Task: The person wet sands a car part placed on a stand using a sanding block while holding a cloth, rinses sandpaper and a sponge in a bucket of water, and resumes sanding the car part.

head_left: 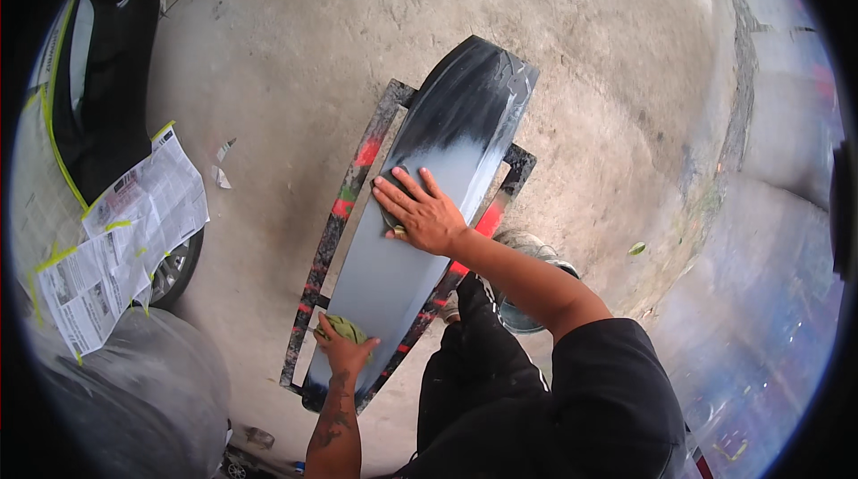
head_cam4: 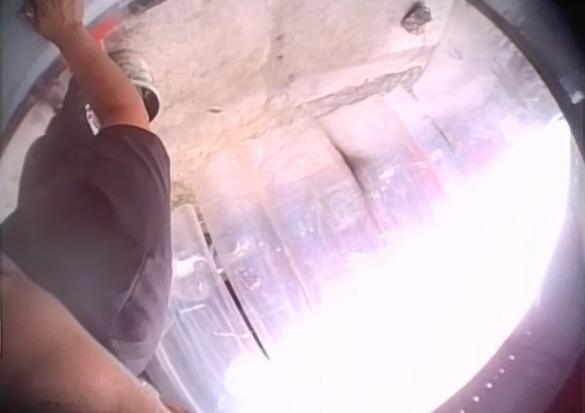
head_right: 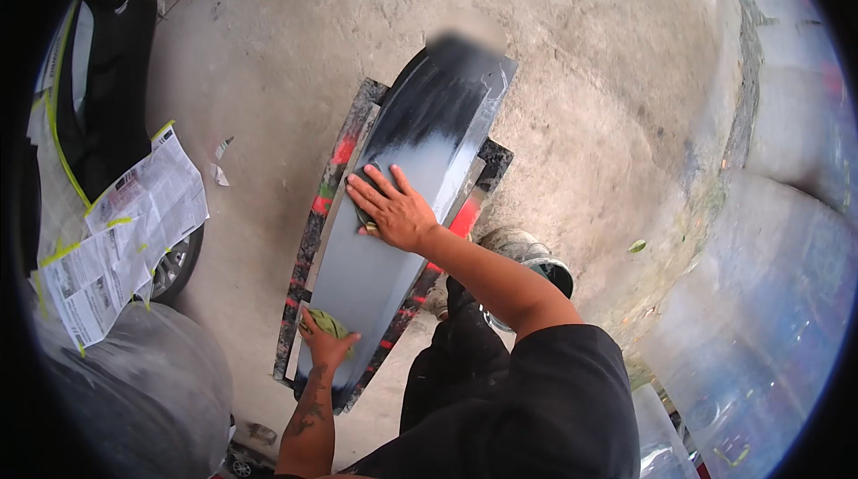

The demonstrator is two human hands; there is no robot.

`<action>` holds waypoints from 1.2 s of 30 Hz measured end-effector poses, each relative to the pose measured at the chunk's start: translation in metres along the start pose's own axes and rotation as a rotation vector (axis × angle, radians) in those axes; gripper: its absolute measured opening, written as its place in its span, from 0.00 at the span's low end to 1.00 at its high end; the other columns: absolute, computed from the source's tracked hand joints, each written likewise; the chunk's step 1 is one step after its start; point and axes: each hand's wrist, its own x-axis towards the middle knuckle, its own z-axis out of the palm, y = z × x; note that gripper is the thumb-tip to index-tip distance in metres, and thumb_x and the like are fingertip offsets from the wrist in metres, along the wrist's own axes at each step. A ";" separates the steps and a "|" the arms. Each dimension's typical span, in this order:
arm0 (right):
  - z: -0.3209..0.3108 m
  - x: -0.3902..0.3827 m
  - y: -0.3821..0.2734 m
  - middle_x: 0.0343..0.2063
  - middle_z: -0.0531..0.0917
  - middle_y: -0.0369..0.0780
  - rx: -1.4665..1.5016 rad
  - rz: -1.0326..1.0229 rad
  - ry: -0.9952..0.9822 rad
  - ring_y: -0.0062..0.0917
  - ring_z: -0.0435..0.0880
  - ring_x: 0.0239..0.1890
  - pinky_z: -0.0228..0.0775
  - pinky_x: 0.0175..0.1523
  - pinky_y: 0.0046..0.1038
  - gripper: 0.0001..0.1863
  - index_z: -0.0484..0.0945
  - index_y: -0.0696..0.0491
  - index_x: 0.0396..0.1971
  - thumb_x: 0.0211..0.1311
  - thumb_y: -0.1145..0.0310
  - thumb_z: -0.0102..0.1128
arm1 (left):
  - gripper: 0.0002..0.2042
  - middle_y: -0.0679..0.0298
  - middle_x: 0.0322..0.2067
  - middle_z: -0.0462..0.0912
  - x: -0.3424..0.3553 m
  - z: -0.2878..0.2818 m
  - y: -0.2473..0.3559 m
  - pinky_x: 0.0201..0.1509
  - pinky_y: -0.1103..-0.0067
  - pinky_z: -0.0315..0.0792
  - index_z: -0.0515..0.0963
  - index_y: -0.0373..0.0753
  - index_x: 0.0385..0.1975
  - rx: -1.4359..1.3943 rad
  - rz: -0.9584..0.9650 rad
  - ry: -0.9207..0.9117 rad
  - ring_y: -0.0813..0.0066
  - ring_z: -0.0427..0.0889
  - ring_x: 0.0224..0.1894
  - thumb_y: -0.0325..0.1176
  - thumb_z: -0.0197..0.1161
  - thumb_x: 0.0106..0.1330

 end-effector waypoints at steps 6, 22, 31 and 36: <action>-0.048 0.044 0.096 0.76 0.60 0.34 -0.139 0.463 0.409 0.35 0.54 0.78 0.40 0.78 0.55 0.40 0.61 0.47 0.74 0.72 0.36 0.43 | 0.70 0.33 0.70 0.44 0.001 0.003 -0.007 0.70 0.45 0.61 0.35 0.50 0.77 -0.034 0.097 0.002 0.27 0.55 0.70 0.39 0.87 0.39; -0.032 0.046 0.056 0.75 0.61 0.35 -0.143 0.405 0.341 0.38 0.54 0.78 0.42 0.77 0.58 0.38 0.62 0.49 0.73 0.72 0.41 0.48 | 0.74 0.28 0.70 0.40 0.000 0.001 0.000 0.73 0.51 0.60 0.30 0.48 0.77 -0.017 0.052 -0.017 0.30 0.56 0.71 0.41 0.88 0.38; -0.053 0.046 0.080 0.76 0.59 0.33 -0.207 0.410 0.274 0.34 0.53 0.79 0.39 0.78 0.57 0.38 0.59 0.44 0.75 0.73 0.38 0.44 | 0.73 0.28 0.71 0.40 0.001 0.000 0.001 0.74 0.52 0.58 0.31 0.47 0.78 -0.019 0.036 -0.027 0.30 0.54 0.72 0.40 0.88 0.37; -0.042 0.039 0.057 0.76 0.58 0.36 -0.172 0.464 0.306 0.39 0.52 0.78 0.41 0.77 0.59 0.40 0.59 0.50 0.75 0.72 0.40 0.47 | 0.74 0.27 0.70 0.41 0.001 0.001 -0.001 0.74 0.52 0.58 0.31 0.46 0.78 -0.010 0.059 -0.006 0.29 0.54 0.72 0.41 0.88 0.37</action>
